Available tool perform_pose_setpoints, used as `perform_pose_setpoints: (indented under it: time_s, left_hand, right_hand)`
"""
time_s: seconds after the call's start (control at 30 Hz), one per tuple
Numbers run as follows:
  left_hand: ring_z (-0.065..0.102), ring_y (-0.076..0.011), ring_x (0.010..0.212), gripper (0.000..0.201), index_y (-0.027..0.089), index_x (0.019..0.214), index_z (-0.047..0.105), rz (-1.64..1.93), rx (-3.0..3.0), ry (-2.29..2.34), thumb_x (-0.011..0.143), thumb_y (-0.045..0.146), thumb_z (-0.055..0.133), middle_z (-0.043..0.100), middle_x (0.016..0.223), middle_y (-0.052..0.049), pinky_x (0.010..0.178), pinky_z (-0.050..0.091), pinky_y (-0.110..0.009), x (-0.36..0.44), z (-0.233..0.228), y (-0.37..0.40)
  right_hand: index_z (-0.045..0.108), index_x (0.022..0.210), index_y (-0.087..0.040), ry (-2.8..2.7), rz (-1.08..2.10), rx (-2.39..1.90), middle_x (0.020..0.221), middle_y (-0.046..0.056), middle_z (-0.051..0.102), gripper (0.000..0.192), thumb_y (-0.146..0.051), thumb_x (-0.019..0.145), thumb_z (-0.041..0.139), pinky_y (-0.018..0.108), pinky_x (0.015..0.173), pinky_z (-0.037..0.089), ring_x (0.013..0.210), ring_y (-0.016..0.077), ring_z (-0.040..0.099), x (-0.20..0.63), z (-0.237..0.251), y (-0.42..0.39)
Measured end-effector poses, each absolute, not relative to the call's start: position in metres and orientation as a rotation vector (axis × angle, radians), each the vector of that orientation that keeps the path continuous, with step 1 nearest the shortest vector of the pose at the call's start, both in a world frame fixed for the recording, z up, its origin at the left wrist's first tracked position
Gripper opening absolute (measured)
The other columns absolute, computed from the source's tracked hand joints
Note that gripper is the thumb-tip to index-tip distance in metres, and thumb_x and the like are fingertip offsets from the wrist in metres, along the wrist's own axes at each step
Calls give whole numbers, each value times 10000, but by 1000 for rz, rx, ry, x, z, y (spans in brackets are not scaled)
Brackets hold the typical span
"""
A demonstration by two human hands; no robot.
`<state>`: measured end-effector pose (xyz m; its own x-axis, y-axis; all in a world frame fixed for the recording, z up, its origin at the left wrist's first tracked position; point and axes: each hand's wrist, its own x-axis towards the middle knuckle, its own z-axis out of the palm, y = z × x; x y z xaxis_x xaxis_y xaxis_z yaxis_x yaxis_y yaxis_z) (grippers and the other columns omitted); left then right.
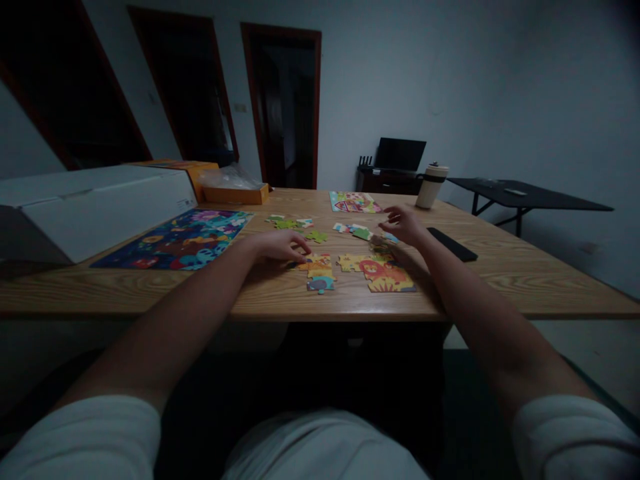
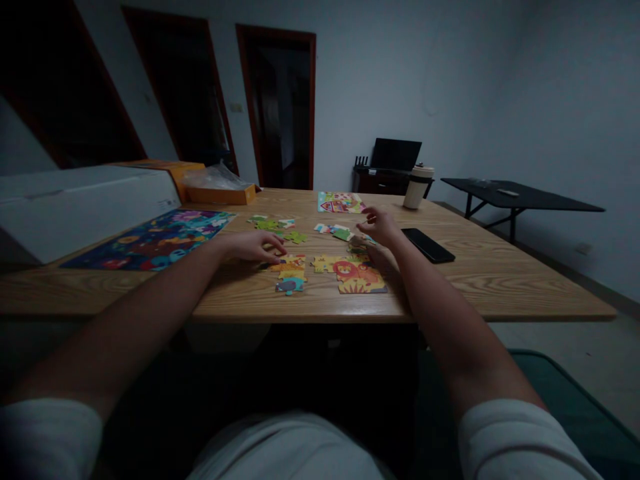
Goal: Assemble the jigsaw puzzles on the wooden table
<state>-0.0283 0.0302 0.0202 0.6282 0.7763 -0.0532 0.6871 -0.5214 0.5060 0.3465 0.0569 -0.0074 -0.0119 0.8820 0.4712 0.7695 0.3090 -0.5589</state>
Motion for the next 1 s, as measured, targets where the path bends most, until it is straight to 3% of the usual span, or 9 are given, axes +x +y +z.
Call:
perform_pose_setpoints:
  time_s: [0.13, 0.23, 0.4, 0.57, 0.77, 0.9, 1.0]
  left_hand:
    - [628, -240, 1065, 484, 211, 1181, 677, 543, 2164, 1102, 766, 459, 711, 683, 1204, -103, 866, 457, -314, -7, 18, 25]
    - [660, -212, 994, 527, 184, 1278, 592, 763, 1905, 912, 848, 485, 639, 688, 1177, -126, 819, 483, -316, 12, 15, 22]
    - [674, -161, 798, 465, 152, 1137, 636, 913, 1789, 822, 773, 421, 742, 714, 1003, -95, 707, 488, -262, 18, 10, 22]
    - [628, -118, 644, 360, 132, 1120, 648, 885, 1849, 885, 796, 277, 713, 699, 864, -50, 637, 486, -255, 12, 13, 20]
    - [608, -112, 648, 469, 162, 1254, 552, 886, 1946, 902, 812, 223, 695, 681, 808, -16, 598, 450, -228, 15, 14, 13]
    - [632, -132, 687, 326, 167, 1062, 566, 874, 1929, 895, 791, 251, 727, 701, 818, -29, 599, 443, -233, 16, 11, 11]
    - [631, -130, 666, 275, 158, 973, 561, 877, 1908, 832, 780, 247, 735, 703, 804, -34, 607, 456, -243, 20, 11, 9]
  right_hand:
    - [650, 1088, -150, -1800, 245, -1224, 950, 102, 675, 416, -411, 771, 719, 340, 711, 532, 812, 207, 648, 299, 16, 29]
    - [662, 1068, -204, -1906, 176, -1001, 1091, 109, 645, 374, -429, 776, 727, 371, 832, 533, 961, 230, 633, 256, 21, 2]
    - [640, 1059, -224, -2038, 361, -759, 1083, 76, 650, 258, -365, 844, 646, 384, 877, 537, 971, 212, 639, 225, 2, -18]
    - [591, 1179, -228, -1867, 545, -862, 1199, 75, 624, 364, -398, 858, 596, 318, 688, 560, 823, 170, 663, 242, -3, -12]
    - [618, 1169, -187, -1922, 717, -942, 864, 50, 676, 454, -458, 809, 670, 283, 583, 501, 666, 148, 598, 252, 0, -5]
    - [588, 1253, -201, -1980, 788, -951, 813, 24, 664, 532, -460, 800, 687, 270, 577, 475, 669, 147, 576, 250, -3, -5]
    - [639, 1182, -183, -2014, 815, -934, 807, 29, 665, 478, -471, 802, 680, 270, 574, 454, 660, 144, 564, 250, -2, -5]
